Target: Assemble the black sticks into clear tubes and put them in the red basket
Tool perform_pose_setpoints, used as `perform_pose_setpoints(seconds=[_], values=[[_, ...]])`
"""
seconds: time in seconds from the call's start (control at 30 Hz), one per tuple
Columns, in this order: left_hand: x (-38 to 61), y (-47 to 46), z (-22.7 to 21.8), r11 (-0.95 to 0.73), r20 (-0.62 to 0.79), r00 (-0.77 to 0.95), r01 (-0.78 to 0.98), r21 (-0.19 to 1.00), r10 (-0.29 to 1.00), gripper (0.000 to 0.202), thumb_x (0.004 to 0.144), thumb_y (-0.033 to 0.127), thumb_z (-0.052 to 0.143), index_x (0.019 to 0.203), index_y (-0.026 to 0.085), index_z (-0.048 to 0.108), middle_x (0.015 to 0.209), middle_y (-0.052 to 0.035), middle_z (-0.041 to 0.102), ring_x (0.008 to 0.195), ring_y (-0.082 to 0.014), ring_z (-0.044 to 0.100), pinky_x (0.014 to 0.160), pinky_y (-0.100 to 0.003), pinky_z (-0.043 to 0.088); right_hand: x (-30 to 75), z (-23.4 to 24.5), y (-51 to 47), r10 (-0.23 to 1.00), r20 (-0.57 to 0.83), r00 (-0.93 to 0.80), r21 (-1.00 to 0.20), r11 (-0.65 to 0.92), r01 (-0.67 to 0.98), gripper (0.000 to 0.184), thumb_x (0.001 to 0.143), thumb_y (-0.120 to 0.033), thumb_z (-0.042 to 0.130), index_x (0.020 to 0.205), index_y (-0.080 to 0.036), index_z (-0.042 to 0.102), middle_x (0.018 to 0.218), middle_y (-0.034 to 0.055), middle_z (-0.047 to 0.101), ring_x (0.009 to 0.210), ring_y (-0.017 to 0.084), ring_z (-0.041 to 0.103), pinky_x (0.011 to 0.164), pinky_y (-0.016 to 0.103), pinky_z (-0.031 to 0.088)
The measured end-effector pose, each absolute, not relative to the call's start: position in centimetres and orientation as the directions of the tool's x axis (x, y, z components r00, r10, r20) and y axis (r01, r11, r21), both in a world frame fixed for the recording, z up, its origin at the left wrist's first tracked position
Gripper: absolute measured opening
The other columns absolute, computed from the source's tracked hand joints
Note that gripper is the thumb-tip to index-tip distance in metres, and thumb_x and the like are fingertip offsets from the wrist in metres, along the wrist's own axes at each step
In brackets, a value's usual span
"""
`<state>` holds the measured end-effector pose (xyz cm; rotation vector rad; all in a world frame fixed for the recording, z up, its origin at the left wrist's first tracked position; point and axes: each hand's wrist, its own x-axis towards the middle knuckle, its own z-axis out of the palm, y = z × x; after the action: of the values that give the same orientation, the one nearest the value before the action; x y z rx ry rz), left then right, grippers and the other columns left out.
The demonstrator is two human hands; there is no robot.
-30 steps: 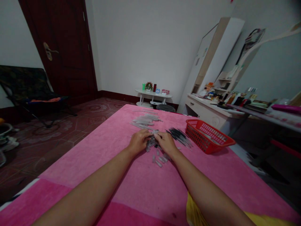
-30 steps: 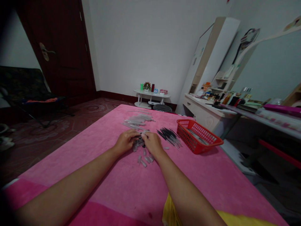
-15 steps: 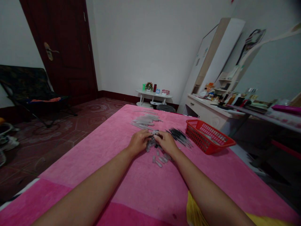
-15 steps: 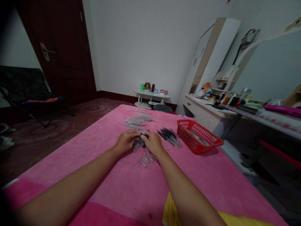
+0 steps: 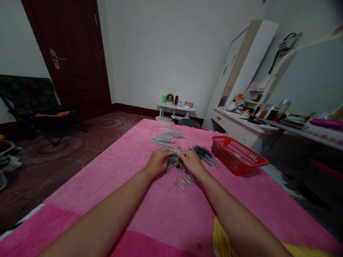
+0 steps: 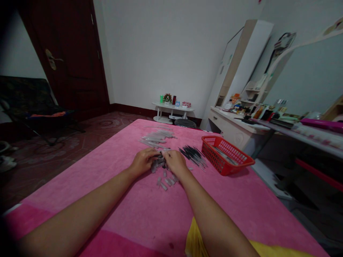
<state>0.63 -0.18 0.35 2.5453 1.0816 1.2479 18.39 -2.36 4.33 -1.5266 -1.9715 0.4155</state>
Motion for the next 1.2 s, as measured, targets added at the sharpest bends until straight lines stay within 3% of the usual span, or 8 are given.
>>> perform_pose_setpoints(seconds=[0.2, 0.4, 0.5, 0.6, 0.7, 0.8, 0.97, 1.2], values=[[0.3, 0.3, 0.1, -0.708, 0.675, 0.327, 0.571, 0.416, 0.661, 0.024, 0.082, 0.013, 0.056, 0.098, 0.021, 0.071, 0.09, -0.0061, 0.067, 0.087, -0.0185, 0.06, 0.076, -0.028, 0.048, 17.9, 7.4, -5.0, 0.913, -0.092, -0.398, -0.29, 0.358, 0.888, 0.027, 0.07, -0.045, 0.067, 0.069, -0.018, 0.069, 0.063, 0.0026, 0.066, 0.057, 0.015, 0.058, 0.051, 0.022, 0.034], [0.3, 0.5, -0.1, -0.715, 0.682, 0.323, 0.555, 0.425, 0.656, 0.025, 0.082, 0.014, 0.056, 0.101, 0.022, 0.071, 0.093, -0.0062, 0.067, 0.088, -0.0189, 0.061, 0.077, -0.029, 0.048, 15.3, 7.9, -7.7, 0.923, -0.138, -0.358, -0.039, 0.356, 0.934, 0.031, 0.062, -0.046, 0.072, 0.077, -0.019, 0.07, 0.081, 0.0083, 0.07, 0.075, 0.022, 0.064, 0.059, 0.026, 0.041], [0.3, 0.4, 0.0, -0.717, 0.679, 0.33, 0.554, 0.423, 0.656, 0.025, 0.082, 0.013, 0.056, 0.1, 0.022, 0.071, 0.091, -0.0064, 0.067, 0.087, -0.0188, 0.06, 0.076, -0.029, 0.047, 15.6, 7.8, -7.3, 0.905, -0.169, -0.39, -0.162, 0.365, 0.917, 0.019, 0.06, -0.035, 0.071, 0.069, -0.018, 0.067, 0.068, 0.0046, 0.067, 0.064, 0.019, 0.061, 0.055, 0.025, 0.039], [0.3, 0.2, 0.2, -0.719, 0.678, 0.335, 0.551, 0.423, 0.655, 0.024, 0.081, 0.012, 0.056, 0.098, 0.02, 0.071, 0.088, -0.0066, 0.066, 0.085, -0.0187, 0.06, 0.074, -0.028, 0.046, 17.0, 7.5, -5.5, 0.928, -0.053, -0.369, -0.443, 0.31, 0.841, 0.007, 0.061, -0.023, 0.065, 0.06, -0.017, 0.063, 0.055, 0.0005, 0.061, 0.052, 0.013, 0.055, 0.049, 0.022, 0.035], [0.3, 0.2, 0.3, -0.713, 0.676, 0.325, 0.551, 0.433, 0.661, 0.024, 0.08, 0.012, 0.057, 0.097, 0.02, 0.071, 0.088, -0.0067, 0.067, 0.084, -0.0189, 0.06, 0.073, -0.028, 0.046, 18.5, 6.7, -3.4, 0.976, 0.116, -0.182, -0.739, 0.207, 0.641, 0.005, 0.064, -0.017, 0.058, 0.059, -0.015, 0.06, 0.052, -0.0002, 0.059, 0.047, 0.01, 0.053, 0.045, 0.02, 0.036], [0.3, 0.2, 0.2, -0.706, 0.675, 0.317, 0.558, 0.435, 0.666, 0.025, 0.08, 0.012, 0.057, 0.099, 0.021, 0.071, 0.089, -0.0067, 0.067, 0.085, -0.0195, 0.061, 0.074, -0.029, 0.046, 19.3, 5.6, -1.9, 0.992, 0.128, 0.003, -0.934, 0.119, 0.337, 0.003, 0.059, -0.016, 0.06, 0.06, -0.014, 0.059, 0.05, -0.0002, 0.06, 0.045, 0.012, 0.056, 0.045, 0.02, 0.042], [0.4, 0.1, 0.3, -0.718, 0.674, 0.338, 0.556, 0.42, 0.657, 0.024, 0.081, 0.013, 0.056, 0.098, 0.02, 0.071, 0.087, -0.0075, 0.067, 0.083, -0.0196, 0.061, 0.072, -0.029, 0.046, 19.2, 4.1, -1.4, 0.997, 0.057, 0.051, -0.991, 0.063, -0.116, 0.019, 0.052, -0.019, 0.07, 0.067, -0.014, 0.061, 0.055, 0.0017, 0.065, 0.049, 0.015, 0.061, 0.047, 0.022, 0.047], [0.4, 0.3, 0.1, -0.739, 0.709, 0.272, 0.445, 0.506, 0.65, 0.025, 0.079, 0.012, 0.057, 0.097, 0.022, 0.071, 0.091, -0.0065, 0.07, 0.087, -0.0197, 0.063, 0.077, -0.031, 0.049, 19.1, 3.6, -1.3, 0.999, 0.035, 0.041, -0.966, 0.045, -0.256, 0.029, 0.049, -0.022, 0.079, 0.072, -0.013, 0.064, 0.061, 0.0017, 0.067, 0.054, 0.013, 0.063, 0.048, 0.021, 0.049]])
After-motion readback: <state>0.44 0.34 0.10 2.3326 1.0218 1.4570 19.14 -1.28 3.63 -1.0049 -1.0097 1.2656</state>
